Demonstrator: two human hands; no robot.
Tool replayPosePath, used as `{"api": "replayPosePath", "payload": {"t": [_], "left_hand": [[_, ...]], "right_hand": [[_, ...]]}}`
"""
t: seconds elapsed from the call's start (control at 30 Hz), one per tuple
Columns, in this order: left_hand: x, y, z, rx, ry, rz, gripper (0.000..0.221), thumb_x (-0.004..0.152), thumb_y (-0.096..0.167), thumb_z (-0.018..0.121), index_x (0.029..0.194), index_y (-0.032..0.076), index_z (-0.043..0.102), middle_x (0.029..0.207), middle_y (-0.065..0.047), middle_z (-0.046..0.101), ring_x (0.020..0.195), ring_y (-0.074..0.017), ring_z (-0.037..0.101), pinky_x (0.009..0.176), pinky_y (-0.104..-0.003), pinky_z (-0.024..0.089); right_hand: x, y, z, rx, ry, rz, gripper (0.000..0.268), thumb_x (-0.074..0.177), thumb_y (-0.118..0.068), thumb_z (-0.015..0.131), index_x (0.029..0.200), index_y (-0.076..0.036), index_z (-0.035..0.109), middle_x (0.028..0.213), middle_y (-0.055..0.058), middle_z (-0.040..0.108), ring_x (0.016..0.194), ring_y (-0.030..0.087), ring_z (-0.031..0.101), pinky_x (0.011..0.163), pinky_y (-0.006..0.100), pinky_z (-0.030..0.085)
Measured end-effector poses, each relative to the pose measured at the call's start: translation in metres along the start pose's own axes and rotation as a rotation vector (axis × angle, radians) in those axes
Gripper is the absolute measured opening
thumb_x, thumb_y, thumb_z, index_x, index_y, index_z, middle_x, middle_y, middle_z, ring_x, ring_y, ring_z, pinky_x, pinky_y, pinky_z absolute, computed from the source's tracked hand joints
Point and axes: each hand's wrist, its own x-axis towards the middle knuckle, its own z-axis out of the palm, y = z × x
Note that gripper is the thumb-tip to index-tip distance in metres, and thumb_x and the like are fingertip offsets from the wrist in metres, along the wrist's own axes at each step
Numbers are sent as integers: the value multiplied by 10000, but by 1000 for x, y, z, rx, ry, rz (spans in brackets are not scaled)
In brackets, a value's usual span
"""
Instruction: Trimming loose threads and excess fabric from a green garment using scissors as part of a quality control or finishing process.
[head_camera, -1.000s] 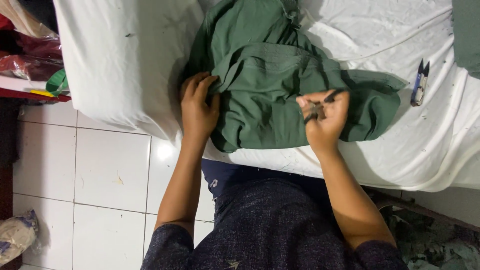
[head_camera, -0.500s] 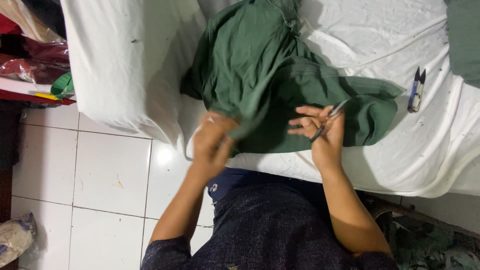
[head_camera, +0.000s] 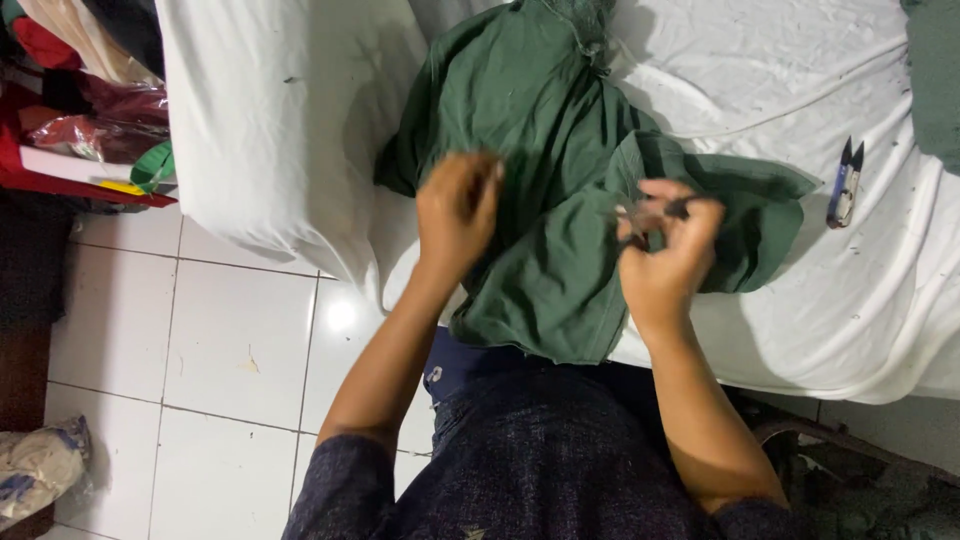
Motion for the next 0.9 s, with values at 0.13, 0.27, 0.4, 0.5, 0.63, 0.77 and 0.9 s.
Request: {"api": "replayPosePath", "payload": {"t": [0.13,0.27,0.4,0.5,0.63,0.77,0.9], "left_hand": [[34,-25,32,89,118,-27,141,952,136,754,1078,90,710,874,-69,670,760,-278,698,627,-367,581],[49,-35,54,328,5,-174,176,960,328,698,1093,213,695,987,22,612,790,-207,677,490,-407,486],[51,-31,53,267,191,-92,36,917,209,780,898,193,754,837,23,680,732,-265,739,564,-370,587],[39,-39,41,104,185,-83,51,928,143,777,887,162,754,787,9,732,725,-237,748,600,-316,584],[9,6,-14,-46,19,-3,97,925,135,794,868,125,716,797,-51,741,761,-295,734,662,-387,576],[-26,58,-74,-470,-543,-88,326,949,267,732,709,50,694,745,-156,714,746,-401,701,725,-461,570],[-49,43,-105,-443,-559,-343,280,960,204,707,731,53,763,727,-143,758,683,-347,713,704,-444,559]], "right_hand": [[35,1,47,230,-97,7,502,855,216,756,1181,-15,451,1136,179,694,1037,313,728,844,357,606],[61,11,84,430,-194,174,330,972,52,620,1125,-68,354,1118,230,659,1118,275,685,983,382,568],[58,54,101,417,-75,189,371,932,75,698,1144,-35,415,991,178,737,898,207,747,795,326,614],[61,51,95,598,4,274,359,949,9,731,1095,-78,416,995,179,745,902,211,748,827,319,630],[63,51,92,668,8,284,370,958,13,724,1093,-73,391,982,201,734,904,277,769,834,425,653],[59,52,90,671,-17,252,372,973,19,710,1093,-90,375,984,187,721,918,287,765,851,427,658],[55,46,85,619,-10,187,382,986,28,710,1097,-86,363,991,205,711,907,295,753,828,428,659]]}}
